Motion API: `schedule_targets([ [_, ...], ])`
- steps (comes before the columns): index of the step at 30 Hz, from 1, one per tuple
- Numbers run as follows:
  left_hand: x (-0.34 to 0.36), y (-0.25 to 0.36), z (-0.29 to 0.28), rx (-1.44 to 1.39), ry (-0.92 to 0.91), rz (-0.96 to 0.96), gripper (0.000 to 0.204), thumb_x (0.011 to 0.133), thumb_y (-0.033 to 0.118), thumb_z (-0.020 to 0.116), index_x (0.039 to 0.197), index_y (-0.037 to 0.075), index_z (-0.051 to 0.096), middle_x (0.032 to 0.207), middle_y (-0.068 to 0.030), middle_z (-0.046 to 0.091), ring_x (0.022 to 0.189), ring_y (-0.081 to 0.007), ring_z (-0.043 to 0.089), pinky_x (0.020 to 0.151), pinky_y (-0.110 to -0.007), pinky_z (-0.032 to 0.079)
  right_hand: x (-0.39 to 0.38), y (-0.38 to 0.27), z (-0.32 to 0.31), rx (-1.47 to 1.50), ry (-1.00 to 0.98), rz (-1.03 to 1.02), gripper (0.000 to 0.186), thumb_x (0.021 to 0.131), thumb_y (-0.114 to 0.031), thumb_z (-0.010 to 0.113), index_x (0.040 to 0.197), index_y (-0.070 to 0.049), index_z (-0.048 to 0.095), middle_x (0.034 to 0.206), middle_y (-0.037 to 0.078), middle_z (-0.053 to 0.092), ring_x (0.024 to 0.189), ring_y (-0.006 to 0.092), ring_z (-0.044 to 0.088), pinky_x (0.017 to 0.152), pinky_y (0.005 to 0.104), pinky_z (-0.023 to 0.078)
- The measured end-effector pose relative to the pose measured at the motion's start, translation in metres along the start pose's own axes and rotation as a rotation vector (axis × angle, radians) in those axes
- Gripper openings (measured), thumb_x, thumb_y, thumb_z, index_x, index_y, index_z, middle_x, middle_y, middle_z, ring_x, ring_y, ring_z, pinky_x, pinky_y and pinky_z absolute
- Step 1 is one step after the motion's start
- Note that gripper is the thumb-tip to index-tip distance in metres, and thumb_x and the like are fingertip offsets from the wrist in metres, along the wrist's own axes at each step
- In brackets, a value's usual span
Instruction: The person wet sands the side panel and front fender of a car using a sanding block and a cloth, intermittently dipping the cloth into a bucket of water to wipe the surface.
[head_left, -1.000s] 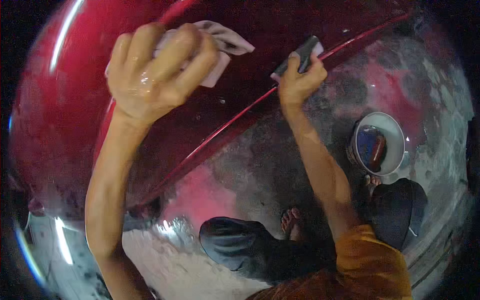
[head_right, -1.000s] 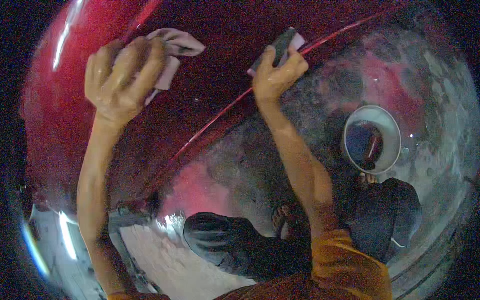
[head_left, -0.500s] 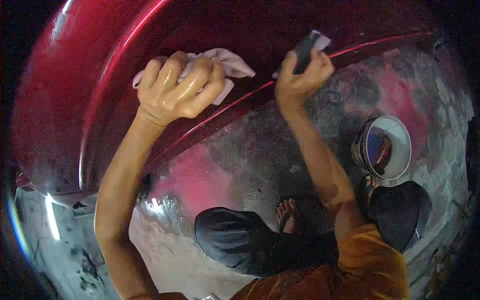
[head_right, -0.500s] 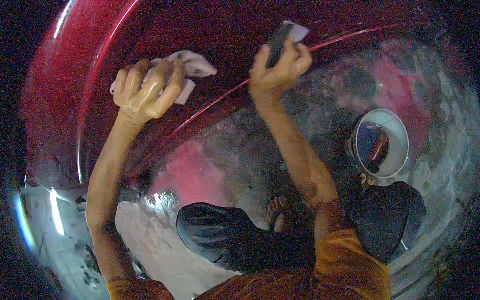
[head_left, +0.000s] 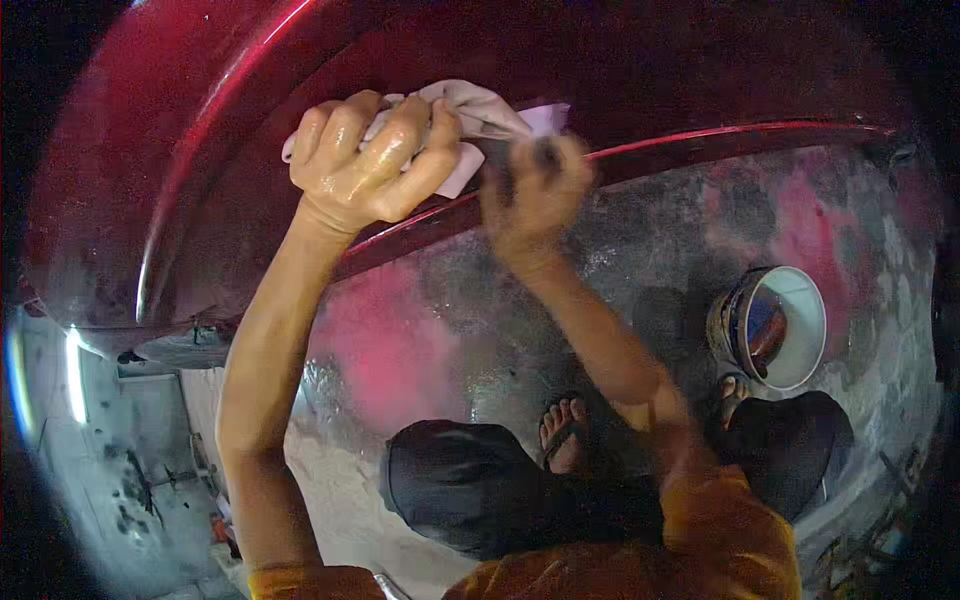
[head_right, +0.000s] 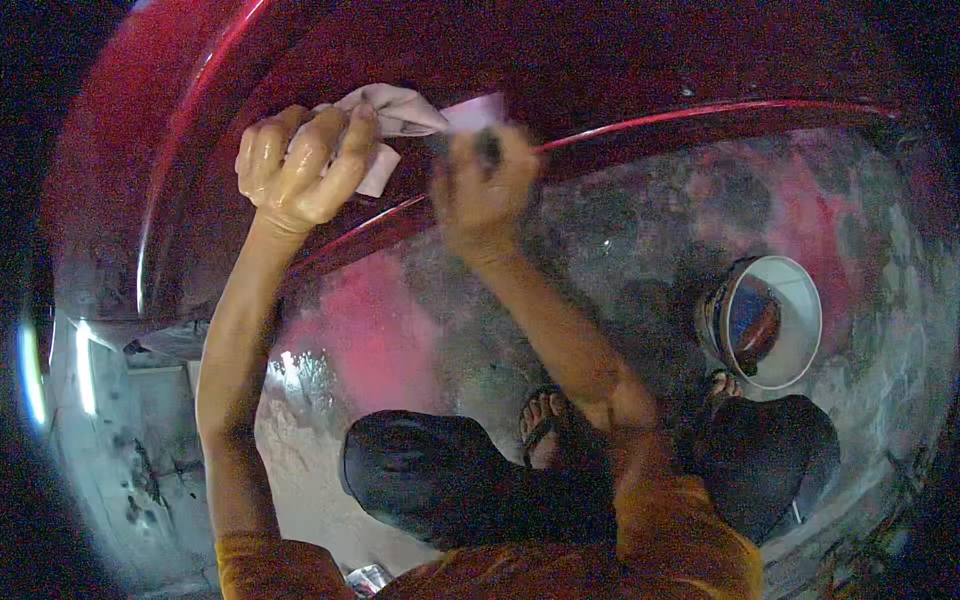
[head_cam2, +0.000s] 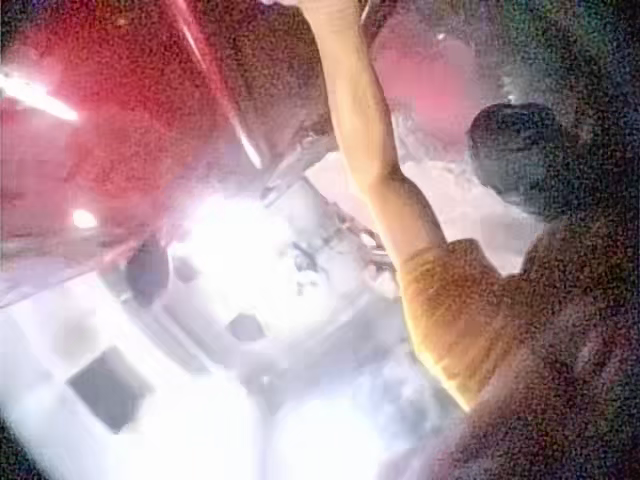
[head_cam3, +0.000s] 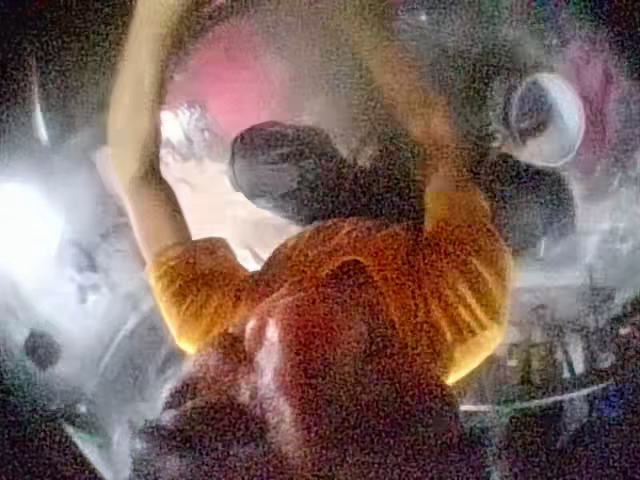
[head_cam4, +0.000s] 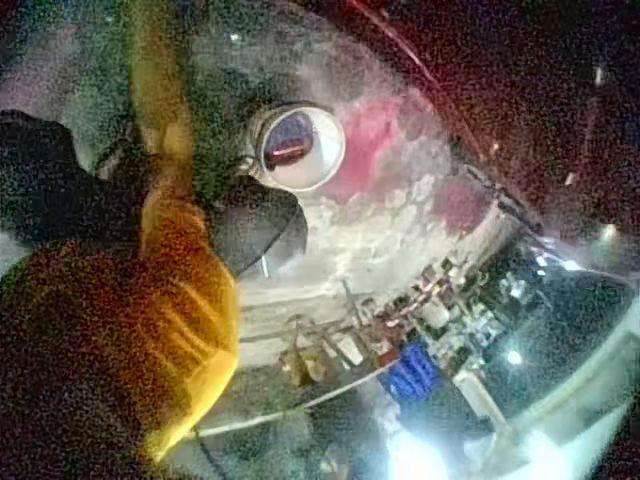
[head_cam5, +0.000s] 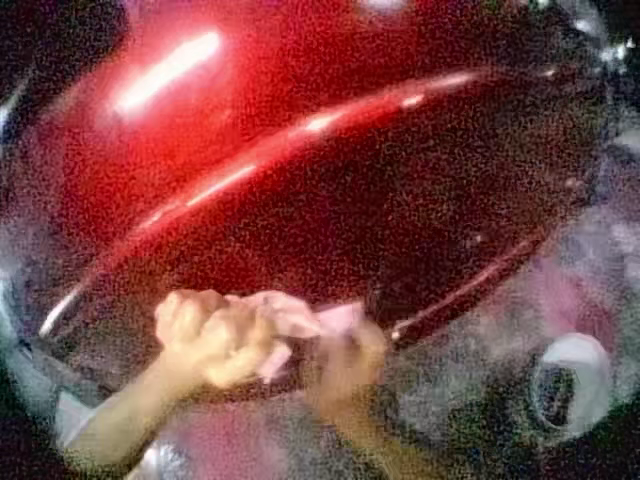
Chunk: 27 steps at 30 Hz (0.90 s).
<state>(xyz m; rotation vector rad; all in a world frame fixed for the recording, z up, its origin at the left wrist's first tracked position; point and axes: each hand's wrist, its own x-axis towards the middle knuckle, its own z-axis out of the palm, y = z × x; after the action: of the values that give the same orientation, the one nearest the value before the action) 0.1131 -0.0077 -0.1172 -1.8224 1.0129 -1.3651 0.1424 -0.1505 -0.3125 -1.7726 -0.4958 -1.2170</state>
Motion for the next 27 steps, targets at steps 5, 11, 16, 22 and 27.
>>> schedule_targets([
  [5,-0.031,-0.011,-0.026,0.017,-0.115,-0.01,0.016,0.081,0.027,0.075,0.095,0.02,0.075,0.088,0.0014,0.065,0.071,-0.0197,0.062,0.061,-0.032,0.046,0.008,-0.005,-0.008,0.133,-0.192,0.051,0.048,0.089,-0.021,0.077,0.133,-0.006,0.063,0.121,0.02,0.059,0.108,0.0424,0.056,0.095,0.0509,0.045],
  [11,-0.073,0.022,-0.043,0.086,-0.04,-0.436,0.024,0.077,0.021,0.079,0.099,0.014,0.076,0.09,-0.0034,0.065,0.075,-0.0248,0.062,0.062,-0.036,0.05,0.01,0.034,0.011,0.02,0.163,0.261,0.061,0.09,-0.017,0.078,0.139,0.011,0.056,0.14,0.032,0.043,0.12,0.0424,0.048,0.099,0.0501,0.044],
  [16,-0.105,0.053,-0.033,0.137,0.128,-0.798,0.029,0.075,0.019,0.079,0.102,0.008,0.078,0.091,-0.0097,0.064,0.077,-0.0287,0.063,0.066,-0.04,0.054,0.021,0.021,0.001,0.069,0.0,-0.325,0.042,0.084,-0.021,0.081,0.118,0.003,0.073,0.119,0.03,0.061,0.102,0.0457,0.059,0.085,0.0533,0.048],
  [22,-0.125,0.062,-0.034,-0.031,0.503,-1.654,0.034,0.092,0.011,0.077,0.116,-0.002,0.057,0.107,-0.0134,0.058,0.091,-0.0235,0.06,0.075,-0.042,0.052,0.051,0.026,-0.016,0.064,0.239,0.229,0.05,0.095,-0.017,0.073,0.136,0.007,0.057,0.14,0.029,0.044,0.126,0.0436,0.046,0.106,0.0556,0.04],
  [27,-0.136,0.074,-0.023,0.175,0.483,-1.558,0.036,0.093,0.01,0.078,0.116,-0.003,0.053,0.108,-0.0137,0.054,0.095,-0.024,0.056,0.084,-0.04,0.048,0.029,-0.019,0.01,0.025,-0.182,-0.553,0.032,0.091,-0.015,0.075,0.12,-0.001,0.071,0.137,0.033,0.048,0.119,0.0445,0.05,0.095,0.0518,0.045],
])
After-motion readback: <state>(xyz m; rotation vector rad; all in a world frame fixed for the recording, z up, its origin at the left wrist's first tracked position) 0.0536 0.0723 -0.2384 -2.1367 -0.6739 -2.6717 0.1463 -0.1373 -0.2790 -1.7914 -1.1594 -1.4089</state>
